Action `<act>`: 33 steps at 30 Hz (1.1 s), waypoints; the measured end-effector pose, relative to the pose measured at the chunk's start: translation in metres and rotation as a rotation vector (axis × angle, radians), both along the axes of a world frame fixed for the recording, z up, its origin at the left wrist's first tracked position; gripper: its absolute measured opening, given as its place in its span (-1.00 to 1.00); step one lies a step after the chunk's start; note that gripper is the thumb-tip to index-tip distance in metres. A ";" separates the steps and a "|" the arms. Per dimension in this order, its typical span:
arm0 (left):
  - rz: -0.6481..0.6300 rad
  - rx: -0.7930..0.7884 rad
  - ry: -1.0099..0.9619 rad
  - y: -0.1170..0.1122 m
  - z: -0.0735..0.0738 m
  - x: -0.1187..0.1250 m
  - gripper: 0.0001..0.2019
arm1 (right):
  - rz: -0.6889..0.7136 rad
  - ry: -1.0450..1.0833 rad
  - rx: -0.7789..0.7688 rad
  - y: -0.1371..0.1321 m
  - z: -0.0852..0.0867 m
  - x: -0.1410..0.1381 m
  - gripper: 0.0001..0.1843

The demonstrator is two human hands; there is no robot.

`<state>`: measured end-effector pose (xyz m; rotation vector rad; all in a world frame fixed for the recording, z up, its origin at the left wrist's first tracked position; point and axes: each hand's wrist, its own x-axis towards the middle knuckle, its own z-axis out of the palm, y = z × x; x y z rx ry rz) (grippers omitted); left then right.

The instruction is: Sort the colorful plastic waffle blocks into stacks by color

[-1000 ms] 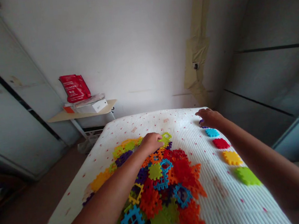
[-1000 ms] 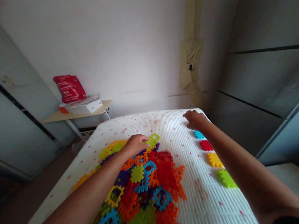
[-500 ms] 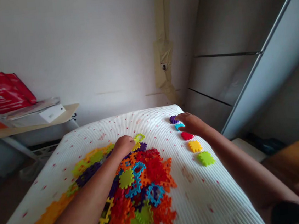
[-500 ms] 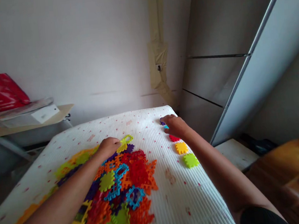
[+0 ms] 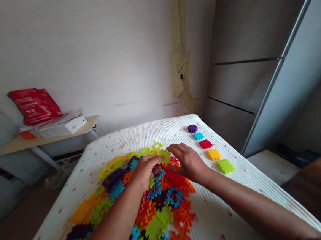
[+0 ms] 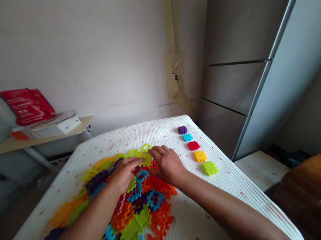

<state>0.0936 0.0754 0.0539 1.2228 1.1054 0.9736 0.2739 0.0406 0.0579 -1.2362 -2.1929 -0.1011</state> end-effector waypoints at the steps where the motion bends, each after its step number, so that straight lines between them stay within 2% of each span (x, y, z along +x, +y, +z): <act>1: 0.010 -0.018 -0.046 -0.006 0.000 0.001 -0.73 | -0.015 -0.017 0.000 -0.003 0.000 -0.005 -0.42; 3: 0.025 -0.035 -0.085 -0.019 -0.001 0.003 -0.71 | -0.045 -0.043 0.000 -0.010 -0.001 -0.012 -0.43; 7: -0.003 -0.001 -0.040 -0.039 -0.003 0.006 -0.66 | -0.077 -0.064 -0.018 -0.027 0.002 -0.022 -0.43; 10: -0.020 0.021 0.044 -0.053 -0.001 0.003 -0.60 | -0.033 -0.040 -0.062 -0.038 0.007 -0.012 -0.45; 13: -0.021 0.048 0.130 -0.064 0.002 -0.013 -0.55 | 0.005 -0.029 -0.102 -0.043 0.009 0.028 -0.43; 17: 0.046 0.034 0.200 -0.075 -0.004 -0.049 -0.54 | -0.026 -0.166 -0.237 -0.045 0.005 0.109 -0.41; 20: 0.122 0.003 0.231 -0.083 -0.010 -0.070 -0.50 | -0.123 -0.271 -0.363 -0.045 -0.001 0.157 -0.41; 22: 0.154 -0.010 0.241 -0.088 -0.008 -0.075 -0.49 | -0.185 -0.339 -0.446 -0.046 -0.005 0.173 -0.40; 27: 0.191 -0.019 0.232 -0.099 0.001 -0.073 -0.50 | -0.292 -0.432 -0.536 -0.046 -0.015 0.180 -0.39; 33: 0.194 -0.026 0.219 -0.100 -0.007 -0.073 -0.48 | -0.349 -0.481 -0.560 -0.044 -0.020 0.174 -0.37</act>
